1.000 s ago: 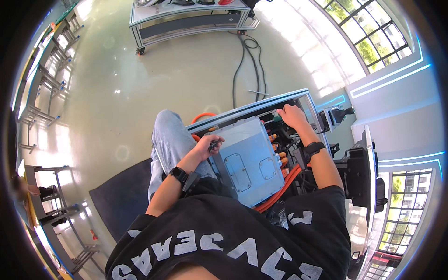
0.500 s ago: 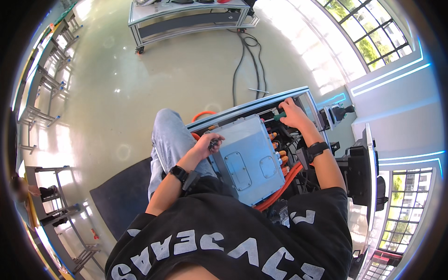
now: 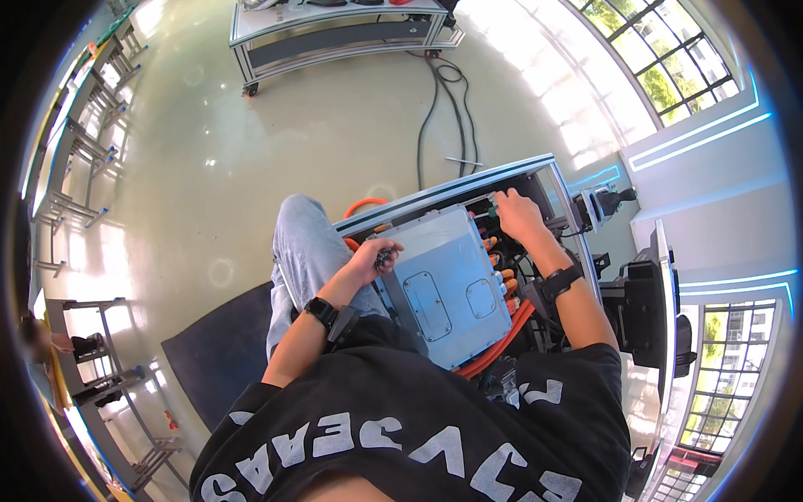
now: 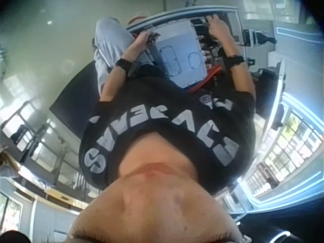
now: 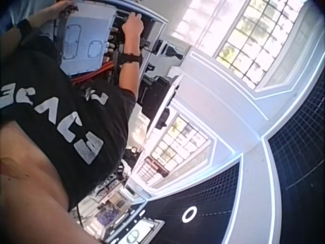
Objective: Repairing or inspecting an electric vehicle battery management system or similar high-voltage automotive component.
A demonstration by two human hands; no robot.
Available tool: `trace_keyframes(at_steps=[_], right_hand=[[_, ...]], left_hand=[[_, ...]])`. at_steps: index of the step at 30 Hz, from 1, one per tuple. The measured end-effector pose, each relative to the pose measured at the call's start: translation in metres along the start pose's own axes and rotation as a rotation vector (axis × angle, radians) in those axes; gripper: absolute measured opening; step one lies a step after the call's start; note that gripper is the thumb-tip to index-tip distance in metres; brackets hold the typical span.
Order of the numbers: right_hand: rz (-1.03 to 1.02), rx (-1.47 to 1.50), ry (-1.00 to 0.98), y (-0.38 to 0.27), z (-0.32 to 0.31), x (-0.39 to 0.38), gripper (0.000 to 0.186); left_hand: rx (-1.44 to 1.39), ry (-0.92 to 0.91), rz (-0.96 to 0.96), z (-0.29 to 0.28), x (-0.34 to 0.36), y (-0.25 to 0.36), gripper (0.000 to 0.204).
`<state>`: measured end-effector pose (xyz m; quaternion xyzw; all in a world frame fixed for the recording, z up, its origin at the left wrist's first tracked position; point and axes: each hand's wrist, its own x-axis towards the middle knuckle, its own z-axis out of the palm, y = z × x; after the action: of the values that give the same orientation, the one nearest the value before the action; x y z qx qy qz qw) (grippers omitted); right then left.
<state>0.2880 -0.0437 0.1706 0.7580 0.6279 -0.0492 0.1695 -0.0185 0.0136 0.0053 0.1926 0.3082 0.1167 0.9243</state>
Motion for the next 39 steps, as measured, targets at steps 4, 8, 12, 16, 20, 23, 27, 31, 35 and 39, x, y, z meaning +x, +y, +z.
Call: trace_keyframes(at_steps=[4, 8, 12, 16, 20, 23, 27, 31, 35, 39], right_hand=[[0.154, 0.041, -0.025, 0.003, 0.001, 0.008, 0.032], [-0.034, 0.068, 0.104, 0.002, -0.008, -0.007, 0.03], [0.264, 0.056, -0.134, -0.003, -0.007, 0.005, 0.035], [0.044, 0.071, 0.1, -0.005, -0.008, -0.013, 0.032], [0.037, 0.018, 0.017, -0.006, -0.006, -0.005, 0.038], [0.167, 0.029, -0.048, -0.003, 0.0, 0.0, 0.035], [-0.145, 0.125, 0.307, 0.001, -0.002, -0.004, 0.027], [-0.072, 0.18, 0.348, 0.019, 0.013, 0.011, 0.024], [0.073, 0.272, 0.157, 0.031, 0.003, 0.02, 0.024], [-0.027, 0.337, 0.221, 0.022, -0.008, 0.011, 0.024]], left_hand=[[-0.001, -0.006, 0.01, -0.002, 0.0, 0.001, 0.024], [-0.005, 0.007, 0.003, -0.002, 0.0, 0.001, 0.023], [0.0, 0.003, 0.005, -0.003, 0.003, -0.001, 0.023], [0.01, -0.007, 0.014, -0.003, 0.002, -0.002, 0.023], [0.001, 0.019, 0.011, 0.0, 0.001, -0.001, 0.023], [-0.007, 0.006, 0.011, -0.002, 0.003, -0.002, 0.022], [-0.01, 0.014, 0.014, -0.003, -0.001, -0.001, 0.022], [-0.015, 0.011, 0.005, 0.0, 0.0, -0.001, 0.022], [-0.003, 0.002, 0.012, -0.002, 0.0, 0.0, 0.022], [-0.004, 0.011, 0.013, -0.003, -0.001, 0.0, 0.022]])
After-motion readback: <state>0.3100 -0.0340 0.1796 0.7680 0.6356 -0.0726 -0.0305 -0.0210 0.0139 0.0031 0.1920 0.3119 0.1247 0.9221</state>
